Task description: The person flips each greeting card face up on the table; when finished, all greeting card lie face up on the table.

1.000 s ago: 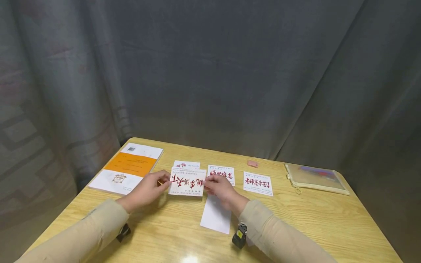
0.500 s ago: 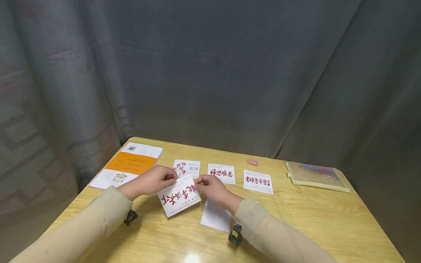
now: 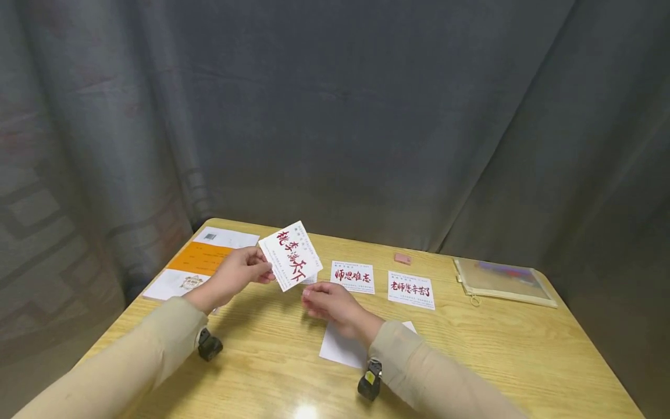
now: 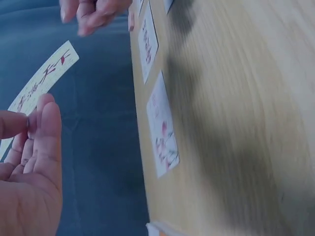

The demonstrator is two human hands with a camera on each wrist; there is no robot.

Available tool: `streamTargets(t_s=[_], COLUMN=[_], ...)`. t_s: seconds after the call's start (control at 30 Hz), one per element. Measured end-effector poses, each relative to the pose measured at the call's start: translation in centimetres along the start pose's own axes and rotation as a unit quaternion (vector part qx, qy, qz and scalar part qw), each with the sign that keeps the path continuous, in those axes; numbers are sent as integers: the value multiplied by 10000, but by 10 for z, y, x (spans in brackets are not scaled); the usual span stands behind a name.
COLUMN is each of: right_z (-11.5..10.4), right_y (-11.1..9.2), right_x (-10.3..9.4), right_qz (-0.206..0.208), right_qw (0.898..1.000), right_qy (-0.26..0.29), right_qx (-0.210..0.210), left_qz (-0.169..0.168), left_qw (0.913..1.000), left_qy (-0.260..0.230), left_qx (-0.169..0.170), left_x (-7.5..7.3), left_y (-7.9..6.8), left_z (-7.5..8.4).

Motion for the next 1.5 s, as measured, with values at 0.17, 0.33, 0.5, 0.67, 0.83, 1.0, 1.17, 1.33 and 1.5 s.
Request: streamTargets(t_s=[0.17, 0.33, 0.5, 0.67, 0.83, 1.0, 1.17, 1.33, 1.5], right_z=[-1, 2, 4, 5, 8, 13, 17, 20, 21], right_y=[3, 4, 5, 5, 4, 4, 3, 1, -4], right_x=[5, 4, 5, 5, 4, 3, 3, 7, 10], right_qz=[451, 1018, 1191, 1149, 986, 1092, 1326, 1061, 688], right_qw=[9977, 9923, 9897, 9912, 9951, 9937, 9910, 9935, 9947], right_qy=[486, 695, 793, 663, 78, -233, -127, -105, -109], right_qx=[-134, -132, 12, -5, -82, 15, 97, 408, 754], left_qz=[-158, -204, -165, 255, 816, 424, 69, -359, -750], left_qw=[9982, 9964, 9954, 9954, 9931, 9864, 9856, 9788, 9727], left_qy=[-503, -756, -891, -721, 585, 1502, 1282, 1218, 1430], left_qx=[-280, -337, -296, -579, -600, -513, -1105, -1607, -1665], left_x=[13, 20, 22, 18, 7, 5, 6, 1, -1], left_y=[-5, -10, -12, -13, -11, -11, -17, -21, -24], left_z=[-8, -20, -26, -29, -27, -30, -40, -50, -53])
Point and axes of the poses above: each hand's wrist, its own y-axis towards the middle knuckle, its own x-axis out of the palm, z = x × y, the point moved 3 cm from there along y, towards the middle knuckle, and after that the axes turned 7 degrees about x, right-handed, at the moved point
